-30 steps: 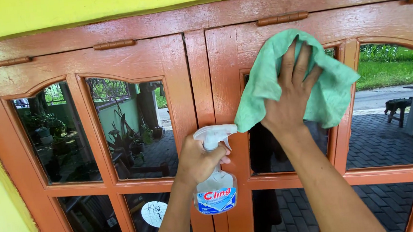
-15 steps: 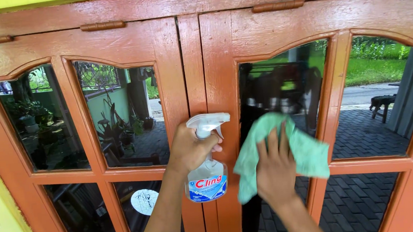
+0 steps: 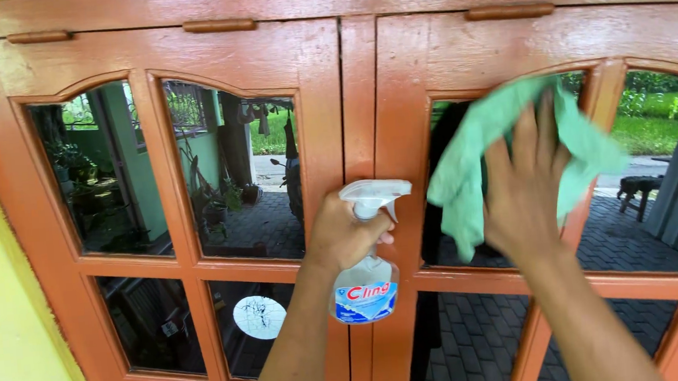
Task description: Clean the glass panes of a wooden door using a spray cleaner and a cloth.
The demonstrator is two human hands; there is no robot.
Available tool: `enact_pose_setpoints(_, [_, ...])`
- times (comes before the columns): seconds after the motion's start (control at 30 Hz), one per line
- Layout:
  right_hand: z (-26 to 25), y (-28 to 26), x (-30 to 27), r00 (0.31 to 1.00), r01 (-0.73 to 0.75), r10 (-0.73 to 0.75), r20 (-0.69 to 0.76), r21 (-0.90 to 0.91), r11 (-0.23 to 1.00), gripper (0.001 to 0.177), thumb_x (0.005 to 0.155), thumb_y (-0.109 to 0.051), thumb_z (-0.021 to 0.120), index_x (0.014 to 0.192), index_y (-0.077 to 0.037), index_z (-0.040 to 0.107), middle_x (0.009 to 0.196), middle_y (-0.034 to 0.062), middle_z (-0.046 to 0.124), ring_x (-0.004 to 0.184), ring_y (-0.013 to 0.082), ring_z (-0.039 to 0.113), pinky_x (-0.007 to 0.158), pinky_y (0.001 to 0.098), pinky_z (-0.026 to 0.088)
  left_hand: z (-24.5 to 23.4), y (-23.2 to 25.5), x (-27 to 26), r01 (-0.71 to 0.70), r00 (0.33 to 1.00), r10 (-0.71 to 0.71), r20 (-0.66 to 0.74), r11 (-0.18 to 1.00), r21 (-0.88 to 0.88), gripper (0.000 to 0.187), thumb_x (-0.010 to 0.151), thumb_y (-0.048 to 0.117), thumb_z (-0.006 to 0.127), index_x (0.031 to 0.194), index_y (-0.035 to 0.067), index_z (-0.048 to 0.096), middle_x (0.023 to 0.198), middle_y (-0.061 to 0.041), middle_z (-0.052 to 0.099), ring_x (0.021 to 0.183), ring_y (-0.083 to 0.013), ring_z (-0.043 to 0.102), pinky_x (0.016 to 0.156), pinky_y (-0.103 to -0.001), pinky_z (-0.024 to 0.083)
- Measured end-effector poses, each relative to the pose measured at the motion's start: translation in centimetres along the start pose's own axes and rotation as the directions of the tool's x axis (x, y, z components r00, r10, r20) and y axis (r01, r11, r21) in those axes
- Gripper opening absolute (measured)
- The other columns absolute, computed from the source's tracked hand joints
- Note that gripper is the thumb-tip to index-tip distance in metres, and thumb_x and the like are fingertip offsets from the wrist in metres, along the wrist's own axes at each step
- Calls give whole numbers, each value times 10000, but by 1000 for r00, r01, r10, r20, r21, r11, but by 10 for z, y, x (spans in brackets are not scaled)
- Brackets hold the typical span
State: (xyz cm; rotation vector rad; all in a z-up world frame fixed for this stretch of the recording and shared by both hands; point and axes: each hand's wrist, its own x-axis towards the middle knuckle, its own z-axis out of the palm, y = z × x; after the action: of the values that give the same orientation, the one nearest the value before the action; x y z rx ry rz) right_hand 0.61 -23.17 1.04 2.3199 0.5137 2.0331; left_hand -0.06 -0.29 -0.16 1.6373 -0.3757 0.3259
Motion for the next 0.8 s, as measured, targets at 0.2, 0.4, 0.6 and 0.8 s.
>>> enact_pose_setpoints(0.2, [55, 0, 37, 995, 91, -97, -27, -167, 982, 665, 998, -361, 539, 1540, 25, 509, 1717, 200, 184, 1526, 431, 390, 1096, 534, 449, -3, 3, -4, -39, 998, 37, 57, 999, 29, 490, 778, 32, 570, 1197, 141, 799, 799, -92, 744, 665, -195, 771, 558, -198, 534])
enact_pose_setpoints(0.4, [39, -35, -20, 987, 145, -149, -55, -60, 988, 435, 1009, -301, 512, 1256, 37, 631, 1612, 214, 441, 1223, 346, 686, 851, 382, 571, 1, -5, 3, -85, 995, 85, 43, 996, 6, 359, 743, 23, 616, 1062, 51, 779, 727, -115, 759, 611, -205, 768, 526, -261, 589])
enact_pose_setpoints(0.6, [35, -57, -122, 965, 14, -27, 261, 50, 999, 627, 993, -495, 396, 1499, -129, 455, 1638, 97, 394, 802, 229, 741, 366, 327, 449, -1, 1, -2, -83, 996, 79, 49, 993, 82, 452, 762, 43, 588, 1163, 90, 792, 798, -83, 776, 651, -210, 793, 496, -229, 552])
enact_pose_setpoints(0.8, [14, -56, -141, 953, 165, -165, 255, 21, 986, 428, 993, -424, 455, 1210, -111, 651, 1583, 44, 471, 1033, 136, 681, 588, 242, 504, 0, -4, 1, -119, 993, 119, 8, 985, 128, 153, 783, 67, 632, 867, 41, 757, 695, -66, 755, 592, -175, 769, 595, -252, 603])
